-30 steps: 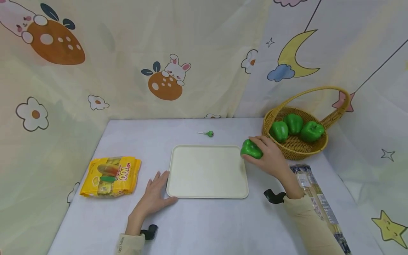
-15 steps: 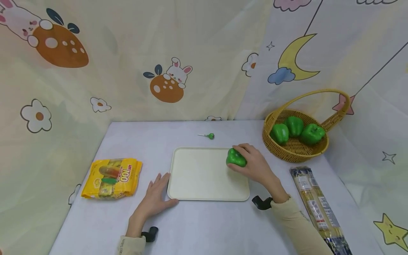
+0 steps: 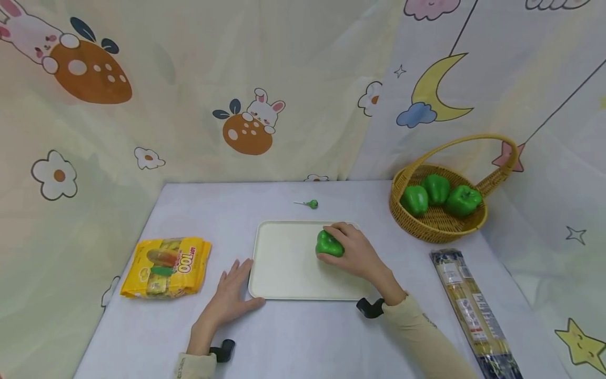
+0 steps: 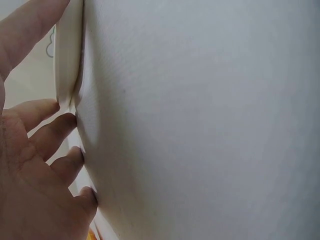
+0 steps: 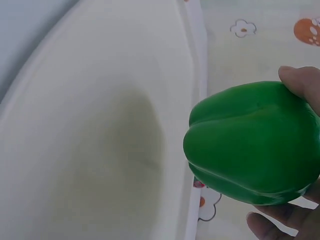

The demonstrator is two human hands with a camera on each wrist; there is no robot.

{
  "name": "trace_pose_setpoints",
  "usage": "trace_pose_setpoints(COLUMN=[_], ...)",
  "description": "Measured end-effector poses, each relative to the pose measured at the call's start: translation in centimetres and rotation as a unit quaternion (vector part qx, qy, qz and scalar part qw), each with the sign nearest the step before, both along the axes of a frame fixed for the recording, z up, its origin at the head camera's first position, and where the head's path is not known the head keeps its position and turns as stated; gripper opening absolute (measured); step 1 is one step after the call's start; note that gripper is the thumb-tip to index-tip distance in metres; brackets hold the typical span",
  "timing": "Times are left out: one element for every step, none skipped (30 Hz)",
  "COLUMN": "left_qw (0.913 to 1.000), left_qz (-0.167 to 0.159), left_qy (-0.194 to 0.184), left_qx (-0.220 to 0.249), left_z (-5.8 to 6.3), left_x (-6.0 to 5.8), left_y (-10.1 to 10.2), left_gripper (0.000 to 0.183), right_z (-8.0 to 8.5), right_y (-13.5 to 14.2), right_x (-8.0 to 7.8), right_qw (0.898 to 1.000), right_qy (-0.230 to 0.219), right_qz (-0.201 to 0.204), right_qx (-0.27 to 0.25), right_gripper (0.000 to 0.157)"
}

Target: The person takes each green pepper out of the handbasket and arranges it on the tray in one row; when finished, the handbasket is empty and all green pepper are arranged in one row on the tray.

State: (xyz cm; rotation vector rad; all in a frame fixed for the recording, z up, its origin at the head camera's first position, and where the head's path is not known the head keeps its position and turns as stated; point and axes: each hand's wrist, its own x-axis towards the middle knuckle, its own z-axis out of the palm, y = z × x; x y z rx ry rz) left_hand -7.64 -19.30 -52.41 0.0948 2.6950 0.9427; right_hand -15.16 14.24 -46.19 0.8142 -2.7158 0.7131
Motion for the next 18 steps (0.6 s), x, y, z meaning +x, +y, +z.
trace_pose_setpoints(left_qw=[1.0, 1.0, 1.0, 1.0, 1.0, 1.0, 1.0, 1.0, 1.0, 1.0, 1.0, 1.0, 1.0, 1.0, 1.0, 1.0, 0.9999, 0.9999], left_qz=[0.001, 0.0, 0.001, 0.001, 0.001, 0.001, 0.002, 0.002, 0.002, 0.002, 0.001, 0.001, 0.0, -0.001, -0.002, -0.003, -0.004, -0.006], left_qy=[0.0, 0.001, 0.001, 0.001, 0.001, 0.001, 0.001, 0.0, 0.0, 0.0, 0.001, 0.002, 0.003, 0.004, 0.005, 0.007, 0.008, 0.009], left_qx=[0.001, 0.002, 0.003, 0.005, 0.006, 0.007, 0.007, 0.007, 0.006, 0.005, 0.004, 0.003, 0.001, -0.002, -0.004, -0.006, -0.007, -0.008], left_z=[0.0, 0.1, 0.1, 0.1, 0.1, 0.0, 0.0, 0.0, 0.0, -0.1, -0.1, -0.1, -0.1, -0.1, -0.1, -0.1, -0.1, -0.1], left_x=[0.0, 0.1, 0.1, 0.1, 0.1, 0.1, 0.1, 0.1, 0.1, 0.1, 0.1, 0.1, 0.1, 0.1, 0.1, 0.1, 0.0, 0.0], left_y=[0.0, -0.1, -0.1, -0.1, 0.0, 0.0, 0.0, 0.0, 0.0, 0.0, 0.0, 0.0, 0.0, 0.0, -0.1, -0.1, -0.1, -0.1], left_gripper=[0.106, 0.106, 0.106, 0.106, 0.106, 0.106, 0.106, 0.106, 0.106, 0.106, 0.106, 0.106, 0.106, 0.106, 0.106, 0.106, 0.106, 0.106], right_z=[-0.2, -0.3, -0.4, -0.5, -0.5, -0.6, -0.6, -0.7, -0.7, -0.8, -0.9, -1.0, -1.1, -1.3, -1.4, -1.5, -1.6, -1.7], right_y=[-0.3, -0.6, -0.9, -1.1, -1.4, -1.6, -1.8, -2.0, -2.2, -2.4, -2.6, -2.8, -2.9, -3.1, -3.3, -3.4, -3.6, -3.7], right_x=[0.0, -0.1, -0.1, -0.1, -0.1, -0.1, -0.1, -0.1, -0.1, -0.1, -0.1, -0.1, -0.1, -0.1, -0.2, -0.2, -0.2, -0.3], right_qw=[1.0, 1.0, 1.0, 1.0, 1.0, 1.0, 1.0, 1.0, 1.0, 1.0, 1.0, 1.0, 1.0, 1.0, 1.0, 1.0, 1.0, 1.0], right_qy=[0.001, 0.003, 0.005, 0.007, 0.008, 0.008, 0.006, 0.005, 0.003, 0.0, -0.003, -0.006, -0.007, -0.008, -0.009, -0.007, -0.006, -0.005], right_qz=[0.004, 0.008, 0.012, 0.015, 0.019, 0.02, 0.022, 0.023, 0.023, 0.024, 0.023, 0.023, 0.023, 0.023, 0.022, 0.022, 0.021, 0.022], right_qx=[0.001, 0.002, 0.003, 0.004, 0.004, 0.004, 0.002, 0.003, 0.003, 0.003, 0.004, 0.006, 0.007, 0.008, 0.01, 0.012, 0.013, 0.014], right_gripper=[0.065, 0.065, 0.064, 0.064, 0.064, 0.064, 0.064, 0.063, 0.063, 0.063, 0.064, 0.064, 0.064, 0.065, 0.066, 0.067, 0.067, 0.068])
